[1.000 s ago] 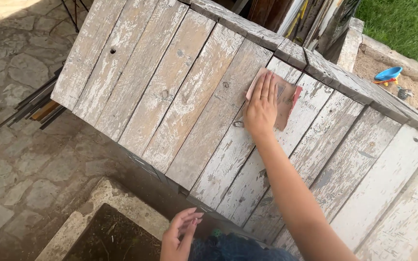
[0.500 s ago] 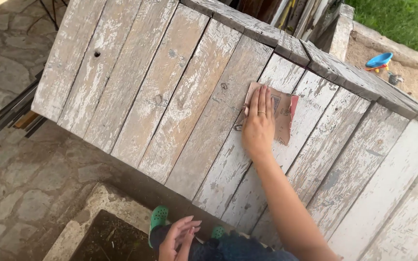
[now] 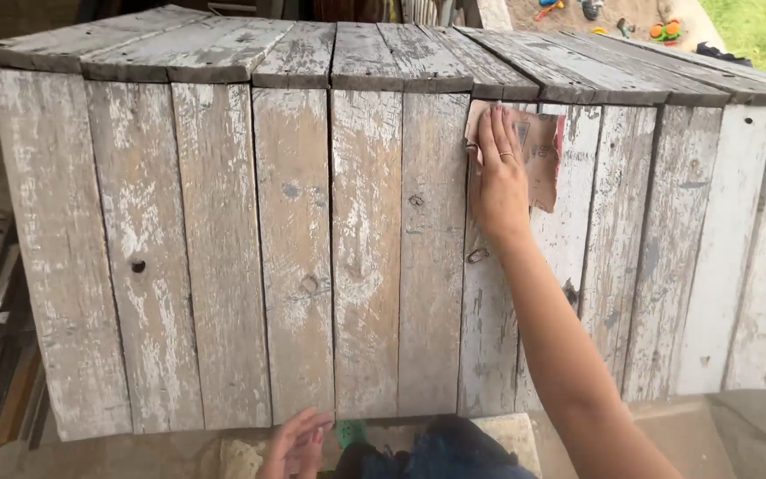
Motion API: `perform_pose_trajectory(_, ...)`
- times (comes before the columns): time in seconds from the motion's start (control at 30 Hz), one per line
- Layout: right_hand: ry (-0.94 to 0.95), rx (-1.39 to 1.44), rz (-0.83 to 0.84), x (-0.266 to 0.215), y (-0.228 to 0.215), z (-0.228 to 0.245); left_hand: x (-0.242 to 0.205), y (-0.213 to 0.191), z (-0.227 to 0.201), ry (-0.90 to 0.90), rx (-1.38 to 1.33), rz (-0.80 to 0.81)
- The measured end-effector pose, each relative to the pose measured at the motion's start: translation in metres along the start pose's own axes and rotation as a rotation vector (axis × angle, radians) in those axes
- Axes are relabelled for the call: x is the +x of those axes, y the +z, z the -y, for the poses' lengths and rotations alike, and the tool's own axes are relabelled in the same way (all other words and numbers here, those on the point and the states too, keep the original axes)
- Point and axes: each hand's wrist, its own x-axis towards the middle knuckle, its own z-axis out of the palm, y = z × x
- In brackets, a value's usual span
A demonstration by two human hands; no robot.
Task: Sanding the wooden planks of a structure to prepare the surface.
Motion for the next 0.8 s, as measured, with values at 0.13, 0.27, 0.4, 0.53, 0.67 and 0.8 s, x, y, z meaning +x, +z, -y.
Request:
perform_pose_trajectory(0.13,-0.018,0.095,-0.018,-0.05,-0.004,0.022,0.021,-0.003,-0.049,-0.176,0.185,-0.028)
perform_pose_trajectory(0.27,-0.085,0.054,-0.066,-0.02,0.002,0.009,0.032,0.01,-0.054,-0.34,0.042,0.152)
perform_pose_trajectory(0.4,-0.099,0.074,-0.085,-0.018,0.001,0.013,0.017,0.025,-0.091,-0.202,0.082,-0.047)
perform_pose_trajectory(0.53,-0.085,0.036,-0.085,-0.05,0.005,0.011,0.044,0.033,-0.089,-0.231,0.179,0.021)
perform_pose_trajectory(0.67,-0.038,-0.002,-0.136,0.008,0.0,0.0,0.021,0.045,-0.108,-0.269,0.155,-0.015)
perform_pose_trajectory(0.8,-0.062,0.033,-0.14,-0.029,0.003,0.007,0.033,0.051,-0.095,-0.281,0.157,0.021)
